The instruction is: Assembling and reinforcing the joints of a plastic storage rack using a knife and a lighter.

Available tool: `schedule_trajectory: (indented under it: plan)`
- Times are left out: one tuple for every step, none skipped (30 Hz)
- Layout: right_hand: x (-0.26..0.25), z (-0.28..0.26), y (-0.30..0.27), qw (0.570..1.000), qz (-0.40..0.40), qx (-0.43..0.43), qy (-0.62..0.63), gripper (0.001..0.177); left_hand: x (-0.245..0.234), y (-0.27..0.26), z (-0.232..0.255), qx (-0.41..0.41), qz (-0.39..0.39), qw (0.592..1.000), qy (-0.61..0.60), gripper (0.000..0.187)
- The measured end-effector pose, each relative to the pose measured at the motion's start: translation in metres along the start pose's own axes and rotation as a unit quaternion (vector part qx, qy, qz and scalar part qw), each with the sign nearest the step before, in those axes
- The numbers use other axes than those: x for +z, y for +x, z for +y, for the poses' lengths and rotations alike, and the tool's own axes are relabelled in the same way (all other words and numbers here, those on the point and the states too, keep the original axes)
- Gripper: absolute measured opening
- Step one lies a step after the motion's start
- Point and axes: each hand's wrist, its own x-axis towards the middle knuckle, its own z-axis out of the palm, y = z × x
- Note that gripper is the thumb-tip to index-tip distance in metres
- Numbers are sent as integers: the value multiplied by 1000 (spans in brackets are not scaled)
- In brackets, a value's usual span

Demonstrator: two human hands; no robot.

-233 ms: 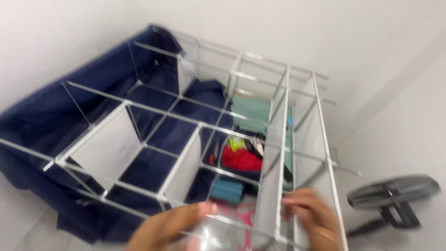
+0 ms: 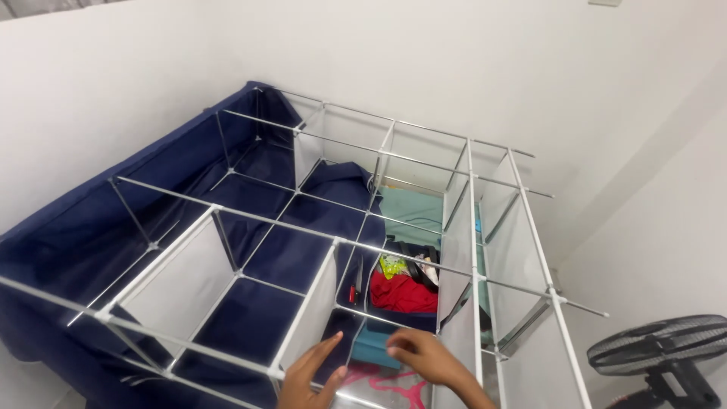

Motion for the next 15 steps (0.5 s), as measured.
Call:
schedule_trajectory:
  plan:
    - [14, 19, 19, 1000, 2, 4, 1, 27, 14, -6, -33, -1, -4, 1000, -2, 57]
    - [22, 39, 43, 998, -36, 37, -39, 26, 30, -6, -68, 28, -12, 998, 61, 58]
    - [30, 58, 68, 992, -75, 69, -79, 26, 47, -4, -103, 56, -19, 991, 123, 60]
    - [42, 94, 90, 992, -72, 66, -84, 26, 90, -30, -199, 60, -15, 991, 123, 60]
    - [52, 129, 114, 983, -76, 8, -167, 24, 127, -28, -280, 188, -103, 921, 325, 51]
    - [61, 166, 143, 964, -81, -52, -248, 22, 168, 8, -351, 302, -180, 786, 509, 44]
    - [60, 176, 169, 963, -79, -57, -252, 22, 180, 49, -357, 303, -175, 785, 511, 44]
    - [69, 191, 181, 961, -80, -40, -260, 21, 196, 52, -372, 317, -127, 785, 517, 44]
    - [77, 207, 195, 960, -80, -24, -268, 20, 202, 4, -397, 329, -78, 784, 521, 44]
    - [89, 243, 225, 961, -85, -22, -262, 20, 187, 14, -385, 342, -33, 778, 526, 44]
    - [101, 281, 256, 958, -77, -23, -274, 18, 179, 17, -374, 353, 12, 771, 529, 44]
    - [122, 322, 277, 956, -76, -23, -282, 17, 174, 4, -363, 359, 52, 765, 532, 44]
    - [129, 357, 315, 958, -87, -18, -272, 17, 134, 56, -352, 364, 92, 757, 534, 44]
    - [150, 393, 340, 963, -39, -43, -261, 18, 111, 60, -336, 368, 122, 751, 535, 44]
    - [173, 431, 364, 966, 11, -65, -250, 21, 101, 41, -325, 371, 151, 744, 535, 44]
